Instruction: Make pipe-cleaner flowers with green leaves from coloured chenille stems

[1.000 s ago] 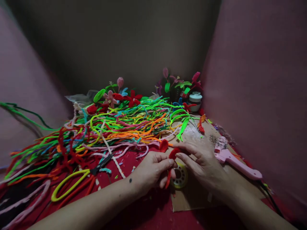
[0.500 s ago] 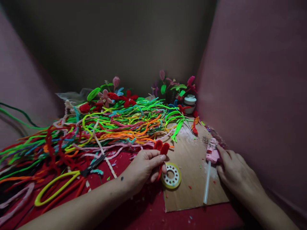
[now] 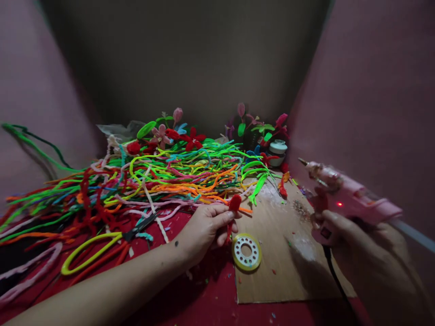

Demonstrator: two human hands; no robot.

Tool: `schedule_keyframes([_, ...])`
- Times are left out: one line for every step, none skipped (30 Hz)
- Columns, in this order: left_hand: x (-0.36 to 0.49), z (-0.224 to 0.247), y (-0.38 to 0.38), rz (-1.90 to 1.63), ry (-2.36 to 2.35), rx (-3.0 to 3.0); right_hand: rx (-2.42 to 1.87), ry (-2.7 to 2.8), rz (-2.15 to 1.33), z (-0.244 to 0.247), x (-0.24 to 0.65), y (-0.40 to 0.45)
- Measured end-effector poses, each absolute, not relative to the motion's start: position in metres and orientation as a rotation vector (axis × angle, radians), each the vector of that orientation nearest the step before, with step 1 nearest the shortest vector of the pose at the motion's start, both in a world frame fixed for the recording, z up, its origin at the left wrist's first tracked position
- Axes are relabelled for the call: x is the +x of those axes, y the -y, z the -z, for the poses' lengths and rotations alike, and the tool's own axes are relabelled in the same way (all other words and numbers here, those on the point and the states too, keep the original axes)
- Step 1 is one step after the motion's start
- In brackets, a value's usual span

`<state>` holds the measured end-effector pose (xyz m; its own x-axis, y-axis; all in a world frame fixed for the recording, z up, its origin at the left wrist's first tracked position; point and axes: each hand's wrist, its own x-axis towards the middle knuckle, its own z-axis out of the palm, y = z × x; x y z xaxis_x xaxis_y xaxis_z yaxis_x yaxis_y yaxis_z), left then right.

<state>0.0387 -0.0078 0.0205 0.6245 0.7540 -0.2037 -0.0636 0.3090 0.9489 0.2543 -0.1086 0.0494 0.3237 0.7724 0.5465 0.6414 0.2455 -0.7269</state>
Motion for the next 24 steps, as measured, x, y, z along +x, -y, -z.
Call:
schedule_keyframes([0.038, -0.021, 0.007, -0.618, -0.734, 1.136, -1.399, 1.286, -0.18, -0.056, 0.251, 0.101])
schedule_keyframes([0.037, -0.022, 0.007, -0.629, -0.737, 1.133, -1.287, 1.069, -0.33, -0.063, 0.247, 0.095])
schedule_keyframes([0.037, -0.022, 0.006, -0.642, -0.741, 1.128, -1.212, 0.909, -0.472, -0.07, 0.244, 0.088])
schedule_keyframes([0.036, -0.023, 0.006, -0.654, -0.745, 1.121, -1.128, 0.826, -0.52, -0.076, 0.24, 0.082])
schedule_keyframes([0.036, -0.024, 0.005, -0.67, -0.75, 1.111, -1.081, 0.821, -0.583, -0.08, 0.237, 0.076])
schedule_keyframes([0.035, -0.025, 0.004, -0.689, -0.753, 1.098, -1.043, 0.846, -0.605, -0.082, 0.235, 0.071])
schedule_keyframes([0.035, -0.026, 0.003, -0.707, -0.755, 1.089, -1.013, 0.882, -0.62, -0.081, 0.233, 0.066])
schedule_keyframes([0.034, -0.027, 0.001, -0.722, -0.758, 1.086, -0.998, 0.919, -0.64, -0.078, 0.231, 0.062])
schedule_keyframes([0.033, -0.027, 0.0, -0.735, -0.759, 1.09, -0.986, 0.945, -0.64, -0.072, 0.23, 0.059])
schedule_keyframes([0.033, -0.027, -0.002, -0.747, -0.755, 1.096, -1.047, 0.978, -0.702, -0.064, 0.229, 0.057])
schedule_keyframes([0.032, -0.027, -0.004, -0.755, -0.749, 1.103, -1.091, 0.993, -0.699, -0.055, 0.229, 0.055])
schedule_keyframes([0.031, -0.026, -0.005, -0.761, -0.745, 1.108, -1.167, 1.016, -0.714, -0.046, 0.229, 0.055])
schedule_keyframes([0.031, -0.025, -0.007, -0.766, -0.747, 1.112, -1.248, 1.037, -0.727, -0.038, 0.228, 0.055])
schedule_keyframes([0.03, -0.025, -0.008, -0.771, -0.757, 1.113, -1.301, 1.059, -0.722, -0.031, 0.228, 0.056])
schedule_keyframes([0.031, -0.024, -0.01, -0.768, -0.77, 1.112, -1.328, 1.092, -0.726, -0.026, 0.227, 0.058])
schedule_keyframes([0.031, -0.023, -0.011, -0.761, -0.786, 1.107, -1.338, 1.128, -0.725, -0.023, 0.226, 0.06])
schedule_keyframes([0.031, -0.023, -0.012, -0.751, -0.798, 1.103, -1.342, 1.164, -0.722, -0.022, 0.226, 0.061])
schedule_keyframes([0.032, -0.022, -0.012, -0.74, -0.803, 1.099, -1.345, 1.202, -0.713, -0.022, 0.225, 0.063])
schedule_keyframes([0.032, -0.022, -0.013, -0.733, -0.8, 1.094, -1.351, 1.247, -0.701, -0.022, 0.225, 0.064])
schedule_keyframes([0.033, -0.021, -0.014, -0.73, -0.793, 1.088, -1.356, 1.294, -0.682, -0.023, 0.224, 0.065])
schedule_keyframes([0.033, -0.02, -0.015, -0.733, -0.787, 1.08, -1.357, 1.346, -0.661, -0.023, 0.224, 0.066])
schedule_keyframes([0.033, -0.019, -0.015, -0.74, -0.786, 1.068, -1.354, 1.397, -0.639, -0.023, 0.225, 0.067])
schedule_keyframes([0.033, -0.018, -0.016, -0.748, -0.79, 1.051, -1.353, 1.442, -0.617, -0.022, 0.225, 0.067])
schedule_keyframes([0.033, -0.018, -0.016, -0.754, -0.798, 1.033, -1.349, 1.476, -0.599, -0.021, 0.226, 0.068])
